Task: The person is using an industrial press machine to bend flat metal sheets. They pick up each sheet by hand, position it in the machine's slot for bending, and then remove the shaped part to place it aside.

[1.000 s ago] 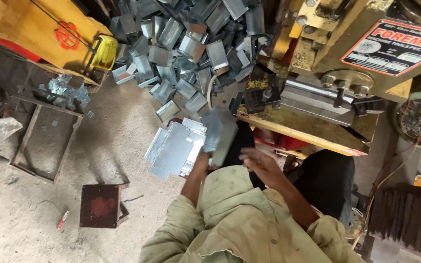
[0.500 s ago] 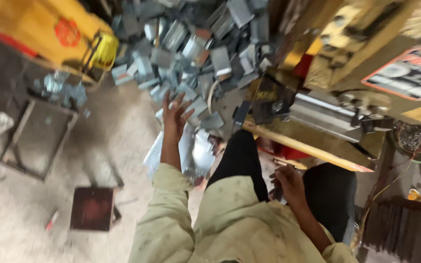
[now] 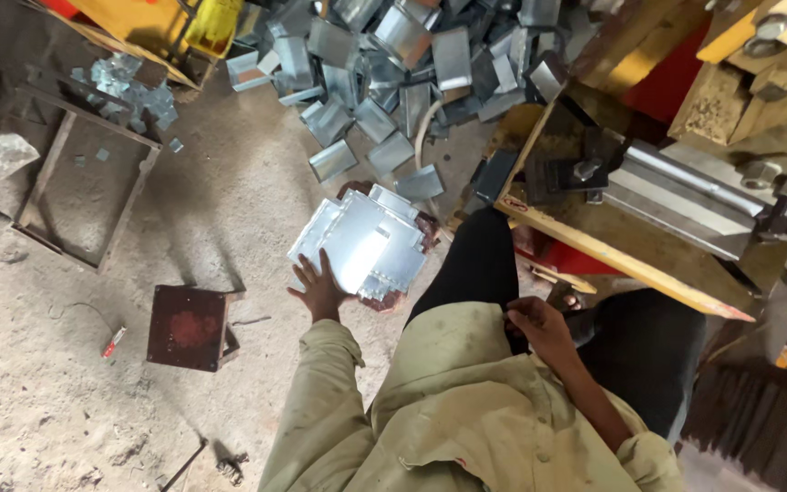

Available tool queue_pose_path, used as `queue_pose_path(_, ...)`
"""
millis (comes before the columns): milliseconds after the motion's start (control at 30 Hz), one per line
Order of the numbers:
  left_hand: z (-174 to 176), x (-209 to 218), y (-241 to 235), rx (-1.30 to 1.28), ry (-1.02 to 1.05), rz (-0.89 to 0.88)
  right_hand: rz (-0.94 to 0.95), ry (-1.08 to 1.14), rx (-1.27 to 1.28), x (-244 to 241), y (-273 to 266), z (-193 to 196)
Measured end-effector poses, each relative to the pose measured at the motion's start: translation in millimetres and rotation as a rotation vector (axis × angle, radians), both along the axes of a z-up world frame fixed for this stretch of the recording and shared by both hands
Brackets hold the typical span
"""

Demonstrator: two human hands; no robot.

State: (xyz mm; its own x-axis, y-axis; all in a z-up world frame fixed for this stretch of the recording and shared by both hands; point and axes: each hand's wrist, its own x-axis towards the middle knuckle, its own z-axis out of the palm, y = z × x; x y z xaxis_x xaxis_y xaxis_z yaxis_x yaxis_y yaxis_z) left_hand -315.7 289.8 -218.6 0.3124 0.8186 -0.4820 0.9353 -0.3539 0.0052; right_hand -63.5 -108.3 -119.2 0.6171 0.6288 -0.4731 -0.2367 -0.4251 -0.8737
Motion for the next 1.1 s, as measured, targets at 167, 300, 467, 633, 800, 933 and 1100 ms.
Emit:
queue_pose_path(167, 0.0, -13.6, -0.7, -0.034, 0.07, 0.004, -0.074, 0.04, -0.061, 1.2, -10.3, -1.7)
queue_pose_path(300, -6.1, -19.6, -0.5, 0.118, 0.007, -0.045, -0.057, -0.063, -0.004, 0.1, -9.5, -2.0)
queue_pose_path(467, -21.3, -24.9, -13.8, 0.105, -0.067, 0.018, -0.111, 0.106, 0.131, 1.4, -21.2, -5.6)
queue_pose_path(633, 2.4, -15.3, -4.5, 0.064, -0.081, 0.042, -0.162, 0.154, 0.252, 14.0, -12.2, -3.6)
queue_pose_path(800, 10.3, -19.8, -35.2, -0.019, -0.146, 0.133, -0.211, 0.176, 0.188, 8.1, -35.7, -8.7)
queue_pose_path(933, 19.8, -6.5, -32.8, -0.016, -0.384, 0.203, -0.166, 0.115, 0.336, 9.4, -14.5, -19.5)
queue_pose_path(1100, 36.7, 34.6, -49.2, -0.633, -1.071, 0.809, -0.154, 0.22, 0.204, 4.9, -23.2, -14.1)
